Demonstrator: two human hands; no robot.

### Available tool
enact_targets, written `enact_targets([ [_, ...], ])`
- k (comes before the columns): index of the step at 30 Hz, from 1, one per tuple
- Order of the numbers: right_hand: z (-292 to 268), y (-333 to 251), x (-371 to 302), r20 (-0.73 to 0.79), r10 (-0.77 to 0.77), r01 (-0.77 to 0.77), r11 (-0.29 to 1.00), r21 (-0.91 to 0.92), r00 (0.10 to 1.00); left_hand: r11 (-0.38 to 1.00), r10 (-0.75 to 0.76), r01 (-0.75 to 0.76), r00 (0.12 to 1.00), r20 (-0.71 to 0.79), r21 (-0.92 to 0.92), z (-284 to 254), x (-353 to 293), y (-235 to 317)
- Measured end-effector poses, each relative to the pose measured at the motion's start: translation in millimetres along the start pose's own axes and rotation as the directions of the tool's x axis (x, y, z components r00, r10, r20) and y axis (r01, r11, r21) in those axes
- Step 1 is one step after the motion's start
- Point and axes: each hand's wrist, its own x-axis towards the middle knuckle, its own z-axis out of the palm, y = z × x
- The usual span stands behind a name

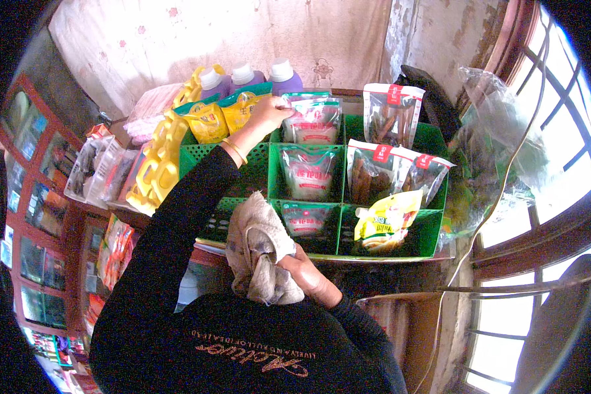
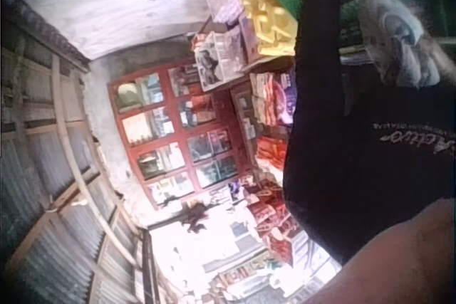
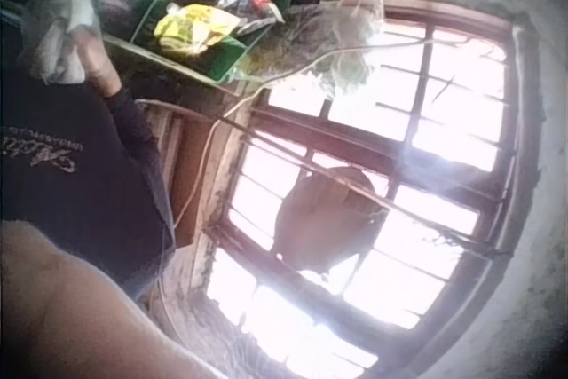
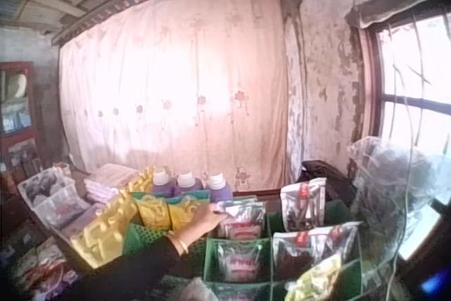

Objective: The person wipes the surfaces of various packaged food items with a cloth, handling them one at a time. They pick up each package, wipe it, and place it into a green plastic basket on the counter.

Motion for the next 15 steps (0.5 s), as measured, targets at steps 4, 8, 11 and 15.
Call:
enact_targets([
  [4,0,0,-1,0.015,0.017,-0.017,1.000,-0.026,1.000,0.990,0.038,-0.021,0.993,0.116,-0.143,-1,-4,-5],
  [8,0,5,0,0.034,0.000,0.001,0.999,-0.046,0.999,0.957,0.186,-0.145,0.972,0.146,-0.251,-1,-1,-17],
  [11,0,3,-1,0.045,0.030,-0.027,0.998,-0.061,0.999,0.994,0.104,-0.100,0.979,0.175,-0.033,-6,-5,2],
  [15,8,-2,-5,0.066,0.035,-0.031,0.997,-0.072,0.997,0.963,0.179,-0.169,0.984,-0.026,0.209,-6,-13,20],
])
